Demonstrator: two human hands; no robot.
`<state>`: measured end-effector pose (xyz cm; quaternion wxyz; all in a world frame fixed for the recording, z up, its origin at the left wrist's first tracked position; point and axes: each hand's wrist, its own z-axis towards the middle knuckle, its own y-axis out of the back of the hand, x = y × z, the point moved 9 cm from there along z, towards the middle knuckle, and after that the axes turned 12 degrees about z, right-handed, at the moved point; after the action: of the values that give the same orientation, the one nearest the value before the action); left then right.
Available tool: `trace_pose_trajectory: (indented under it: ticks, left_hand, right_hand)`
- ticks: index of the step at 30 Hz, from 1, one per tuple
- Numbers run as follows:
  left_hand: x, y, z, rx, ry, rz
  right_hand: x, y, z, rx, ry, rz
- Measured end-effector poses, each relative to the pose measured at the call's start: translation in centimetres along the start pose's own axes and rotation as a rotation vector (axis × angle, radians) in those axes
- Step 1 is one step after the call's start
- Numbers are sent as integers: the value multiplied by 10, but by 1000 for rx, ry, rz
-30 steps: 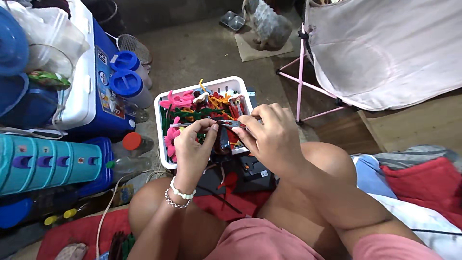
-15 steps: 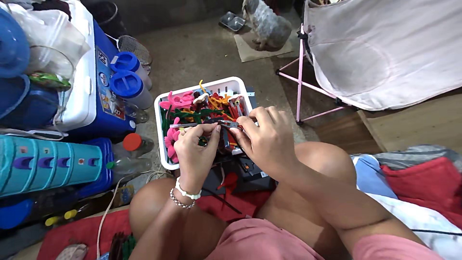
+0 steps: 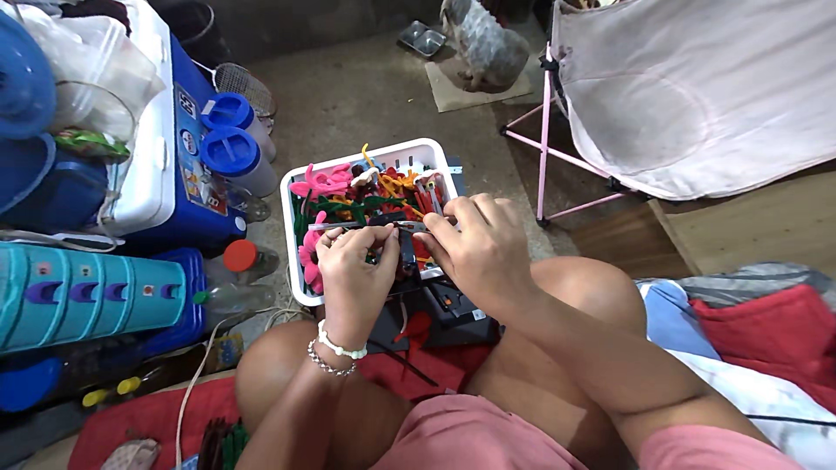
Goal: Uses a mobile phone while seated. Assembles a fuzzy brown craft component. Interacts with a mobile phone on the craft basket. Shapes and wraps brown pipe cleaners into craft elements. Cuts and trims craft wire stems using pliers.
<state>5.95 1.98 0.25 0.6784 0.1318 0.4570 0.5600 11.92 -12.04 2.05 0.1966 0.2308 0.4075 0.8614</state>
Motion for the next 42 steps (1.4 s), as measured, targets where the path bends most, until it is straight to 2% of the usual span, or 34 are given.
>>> trace_pose_trajectory:
  ticks: [13, 22, 25, 31, 33, 35, 37, 39, 42]
  left_hand:
    - [8, -1, 2, 81, 31, 9]
    - [21, -2, 7, 103, 47, 82]
    - [30, 0, 12, 115, 61, 75]
    - [50, 4, 17, 240, 247, -58]
    - [52, 10, 16, 242, 284, -100]
    - [57, 18, 16, 219, 311, -216]
    - [69, 26, 19, 128, 386, -425]
    - [77, 40, 19, 9, 456, -618]
    - [77, 70, 11, -63, 537, -790]
  right_hand:
    - [5, -3, 1, -7, 96, 13]
    - [-12, -15, 5, 37, 2, 135]
    - [-37, -15, 9, 61, -97, 272]
    - [-120, -34, 14, 103, -454, 467]
    - [-141, -43, 9, 175, -594, 463]
    - [-156, -60, -4, 321, -724, 441]
    - [-161, -83, -26, 482, -789, 453]
    - [-148, -104, -43, 586, -771, 440]
    - [-104, -116, -49, 611, -763, 316]
